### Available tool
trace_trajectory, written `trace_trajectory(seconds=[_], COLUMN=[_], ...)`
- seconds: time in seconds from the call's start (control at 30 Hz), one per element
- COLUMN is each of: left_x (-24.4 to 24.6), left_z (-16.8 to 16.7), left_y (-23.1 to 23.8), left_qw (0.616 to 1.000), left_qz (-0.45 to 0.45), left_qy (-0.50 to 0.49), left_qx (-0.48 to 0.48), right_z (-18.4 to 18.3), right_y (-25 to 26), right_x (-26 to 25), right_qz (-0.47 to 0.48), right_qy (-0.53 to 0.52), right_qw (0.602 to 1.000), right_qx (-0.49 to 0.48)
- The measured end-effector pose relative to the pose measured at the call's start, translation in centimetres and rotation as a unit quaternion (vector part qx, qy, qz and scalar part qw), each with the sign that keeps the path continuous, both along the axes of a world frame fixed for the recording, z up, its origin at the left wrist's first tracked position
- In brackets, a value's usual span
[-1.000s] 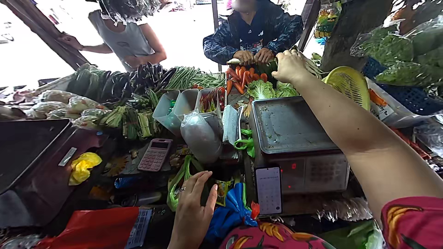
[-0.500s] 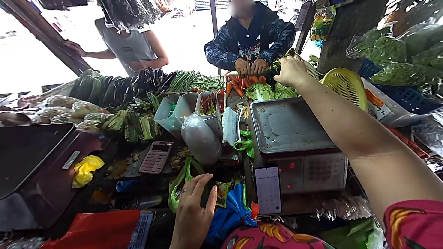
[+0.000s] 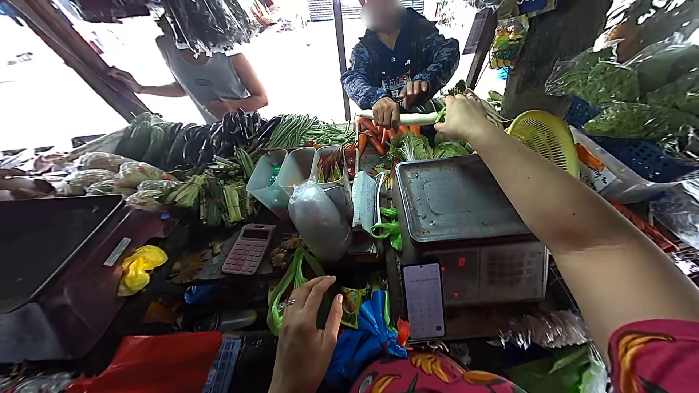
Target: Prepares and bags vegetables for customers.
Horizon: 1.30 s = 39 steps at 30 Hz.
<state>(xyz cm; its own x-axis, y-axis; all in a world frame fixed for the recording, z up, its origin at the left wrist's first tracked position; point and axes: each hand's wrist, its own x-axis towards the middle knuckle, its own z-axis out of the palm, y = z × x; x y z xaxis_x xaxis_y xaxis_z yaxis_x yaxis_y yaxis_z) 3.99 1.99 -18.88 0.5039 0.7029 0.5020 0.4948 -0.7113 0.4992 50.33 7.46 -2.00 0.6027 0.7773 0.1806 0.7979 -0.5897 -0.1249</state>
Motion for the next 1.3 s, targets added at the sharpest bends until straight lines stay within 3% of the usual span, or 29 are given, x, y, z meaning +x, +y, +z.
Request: trace_trajectory(seconds=[0.13,0.23,0.37,0.5,0.6,0.67,0.77,0.83,0.9,0.97,1.0,1.07,1.1,1.17,1.3], left_x=[-0.1,0.3,1.1,2.1,3.6,5.4,8.8,10.7,11.7,12.1,11.9,10.9,10.4,9.5,9.1], left_z=[0.0,0.4,1.0,2.8,6.7,9.7,14.0,15.4,15.2,14.2,13.6,12.7,11.9,10.8,8.2], left_y=[-0.1,-0.1,0.0,0.8,1.7,2.5,3.4,3.2,2.8,2.0,1.2,-1.4,-2.7,-4.8,-8.0], left_qw=[1.000,1.000,0.999,0.995,0.990,0.984,0.971,0.956,0.924,0.862,0.850,0.862,0.864,0.850,0.752], left_qz=[-0.002,-0.011,-0.041,-0.080,-0.117,-0.116,-0.165,-0.241,-0.351,-0.449,-0.445,-0.381,-0.362,-0.366,-0.421], left_qy=[0.000,-0.006,-0.020,-0.012,0.000,0.006,0.051,0.089,0.145,0.217,0.261,0.334,0.348,0.378,0.474], left_qx=[0.004,0.008,0.025,0.056,0.083,0.132,0.164,0.142,0.051,-0.085,-0.106,-0.030,0.027,0.023,-0.180], right_z=[-0.1,-0.4,-2.9,-1.0,1.3,2.0,2.0,1.1,-0.5,-1.7,-2.1,-2.4,-2.6,-4.3,-8.0], right_y=[-0.1,0.3,1.2,-1.0,-4.3,-7.6,-12.7,-15.7,-18.3,-20.6,-21.5,-22.4,-22.5,-23.0,-26.2], right_x=[0.4,1.2,3.2,1.2,-2.6,-5.7,-10.5,-14.1,-17.1,-18.8,-19.1,-19.0,-18.9,-19.2,-22.7], right_qz=[0.020,0.055,0.021,0.014,0.031,0.094,0.264,0.340,0.371,0.365,0.365,0.361,0.356,0.348,0.314], right_qy=[-0.005,0.012,0.028,-0.016,-0.121,-0.206,-0.283,-0.306,-0.314,-0.275,-0.226,-0.082,-0.003,0.120,0.271], right_qw=[1.000,0.998,0.994,0.994,0.989,0.974,0.919,0.882,0.866,0.886,0.902,0.926,0.923,0.902,0.854], right_qx=[0.011,-0.042,-0.106,-0.107,-0.074,-0.026,0.074,0.115,0.119,0.077,0.051,-0.070,-0.147,-0.226,-0.314])
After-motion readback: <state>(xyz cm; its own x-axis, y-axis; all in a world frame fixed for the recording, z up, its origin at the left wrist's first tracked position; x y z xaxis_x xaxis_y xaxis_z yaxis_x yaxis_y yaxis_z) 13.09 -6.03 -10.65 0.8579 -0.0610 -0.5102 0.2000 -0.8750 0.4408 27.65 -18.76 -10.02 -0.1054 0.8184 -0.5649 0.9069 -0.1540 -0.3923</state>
